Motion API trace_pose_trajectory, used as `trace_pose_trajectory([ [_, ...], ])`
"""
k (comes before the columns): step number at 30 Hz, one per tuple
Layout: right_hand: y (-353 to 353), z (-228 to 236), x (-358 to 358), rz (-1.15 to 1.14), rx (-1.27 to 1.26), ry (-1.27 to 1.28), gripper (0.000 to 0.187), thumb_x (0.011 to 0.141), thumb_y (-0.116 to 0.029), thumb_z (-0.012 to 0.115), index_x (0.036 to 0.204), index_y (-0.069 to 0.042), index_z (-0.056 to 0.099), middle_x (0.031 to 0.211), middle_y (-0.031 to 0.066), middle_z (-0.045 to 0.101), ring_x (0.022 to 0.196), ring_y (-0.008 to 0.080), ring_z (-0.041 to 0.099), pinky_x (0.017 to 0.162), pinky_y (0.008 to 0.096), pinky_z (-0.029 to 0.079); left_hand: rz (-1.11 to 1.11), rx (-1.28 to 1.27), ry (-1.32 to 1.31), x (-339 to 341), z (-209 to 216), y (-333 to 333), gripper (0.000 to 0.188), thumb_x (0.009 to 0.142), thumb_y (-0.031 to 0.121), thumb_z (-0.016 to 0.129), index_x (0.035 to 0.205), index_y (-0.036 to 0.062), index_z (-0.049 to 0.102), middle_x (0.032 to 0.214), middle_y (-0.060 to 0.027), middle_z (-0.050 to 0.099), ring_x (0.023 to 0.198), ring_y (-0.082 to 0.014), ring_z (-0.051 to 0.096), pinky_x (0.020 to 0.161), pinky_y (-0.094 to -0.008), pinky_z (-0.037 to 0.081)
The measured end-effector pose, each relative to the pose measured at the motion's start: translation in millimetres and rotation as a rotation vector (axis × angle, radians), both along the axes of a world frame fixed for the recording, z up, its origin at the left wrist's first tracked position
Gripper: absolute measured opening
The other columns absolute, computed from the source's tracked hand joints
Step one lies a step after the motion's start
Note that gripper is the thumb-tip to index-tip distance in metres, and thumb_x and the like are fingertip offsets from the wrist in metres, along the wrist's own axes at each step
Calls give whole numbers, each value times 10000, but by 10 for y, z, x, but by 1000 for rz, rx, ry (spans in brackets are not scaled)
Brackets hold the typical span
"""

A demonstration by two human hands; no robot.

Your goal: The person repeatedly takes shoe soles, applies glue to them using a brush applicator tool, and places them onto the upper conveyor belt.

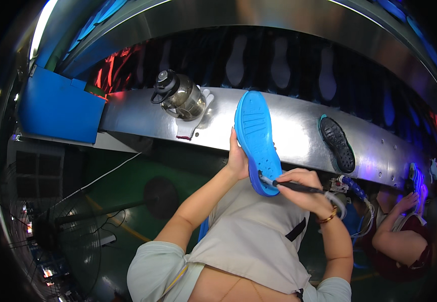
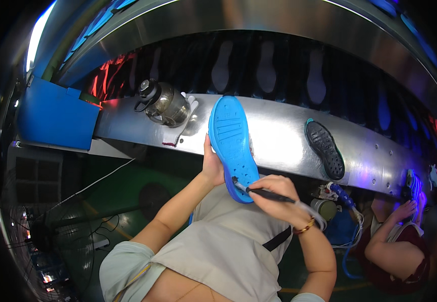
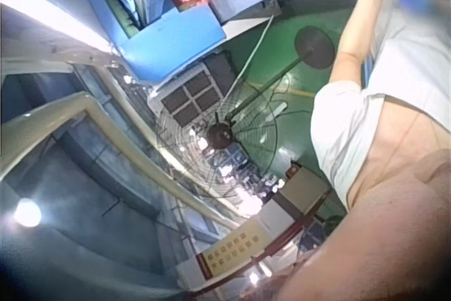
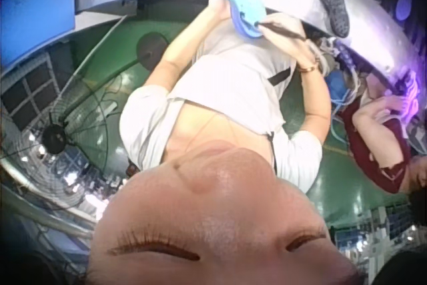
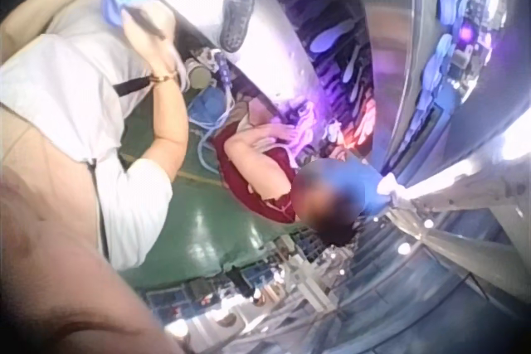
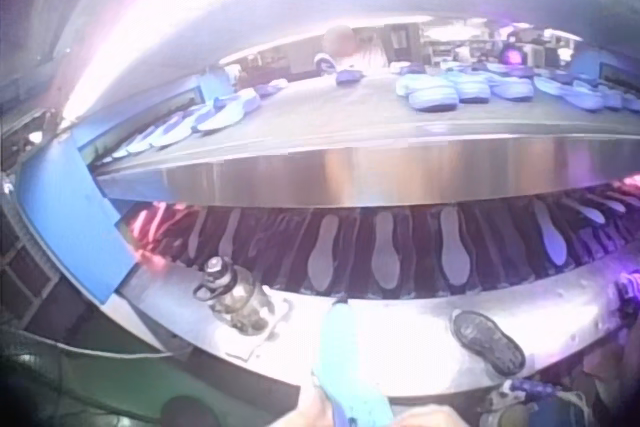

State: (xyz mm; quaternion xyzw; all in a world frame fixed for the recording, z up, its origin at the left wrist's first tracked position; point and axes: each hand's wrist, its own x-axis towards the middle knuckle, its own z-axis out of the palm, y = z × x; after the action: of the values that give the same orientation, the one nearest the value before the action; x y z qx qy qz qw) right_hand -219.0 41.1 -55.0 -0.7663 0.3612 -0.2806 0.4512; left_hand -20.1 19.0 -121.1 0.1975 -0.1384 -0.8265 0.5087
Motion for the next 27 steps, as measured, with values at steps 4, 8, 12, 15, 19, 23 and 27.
trace_pose_trajectory([
  [4, -289, 368, -31, -229, 306, -408, 142, 749, -42, 626, 876, 21, 643, 793, 71, 645, 716, 108, 593, 664, 230, 477, -34, 100, 96, -177, 259, 142, 891, 758, 743, 94, 1255, 62, 382, 1130, -166, 507, 1030, -287, 513, 901, -439, 403],
  [8, -443, 329, 78, -273, 237, -297, 170, 748, -60, 636, 904, 9, 641, 803, 73, 643, 705, 102, 587, 656, 214, 467, -108, 40, 133, -359, 357, 130, 830, 778, 716, 136, 1328, 115, 298, 1282, -144, 401, 1116, -328, 451, 941, -509, 349],
  [12, -276, 438, 17, 106, 126, -375, 188, 715, -17, 644, 902, -3, 642, 858, 93, 641, 806, 147, 594, 726, 253, 471, -13, 124, -52, -322, 516, 119, 834, 775, 721, 135, 1326, 118, 303, 1248, -113, 445, 1118, -273, 459, 949, -429, 372],
  [15, -377, 502, -47, -164, 278, -455, 163, 753, -7, 601, 911, 15, 635, 814, 84, 644, 704, 97, 595, 632, 210, 484, -92, -8, 7, -321, 468, 106, 844, 774, 722, 128, 1308, 98, 323, 1219, -134, 464, 1091, -282, 478, 929, -428, 391],
  [19, -309, 428, -45, 65, 93, -325, 192, 705, -25, 653, 896, -5, 650, 842, 108, 643, 787, 142, 605, 715, 262, 480, 18, 52, -41, -321, 575, 66, 865, 768, 726, 91, 1287, 77, 336, 1131, -185, 507, 975, -300, 549, 849, -433, 449],
  [23, -340, 463, -93, 23, 226, -453, 198, 716, 11, 636, 914, 11, 636, 879, 114, 640, 829, 160, 605, 761, 275, 476, 144, -134, -125, -361, 656, 5, 922, 750, 736, 20, 1226, 39, 390, 1035, -187, 550, 922, -283, 572, 811, -406, 474],
  [27, -329, 418, -107, 118, 44, -316, 194, 705, 12, 642, 898, -3, 646, 891, 100, 644, 831, 156, 607, 759, 268, 483, 261, -112, -192, -307, 587, -65, 969, 726, 756, -8, 1190, 14, 410, 959, -206, 573, 843, -297, 594, 771, -410, 491],
])
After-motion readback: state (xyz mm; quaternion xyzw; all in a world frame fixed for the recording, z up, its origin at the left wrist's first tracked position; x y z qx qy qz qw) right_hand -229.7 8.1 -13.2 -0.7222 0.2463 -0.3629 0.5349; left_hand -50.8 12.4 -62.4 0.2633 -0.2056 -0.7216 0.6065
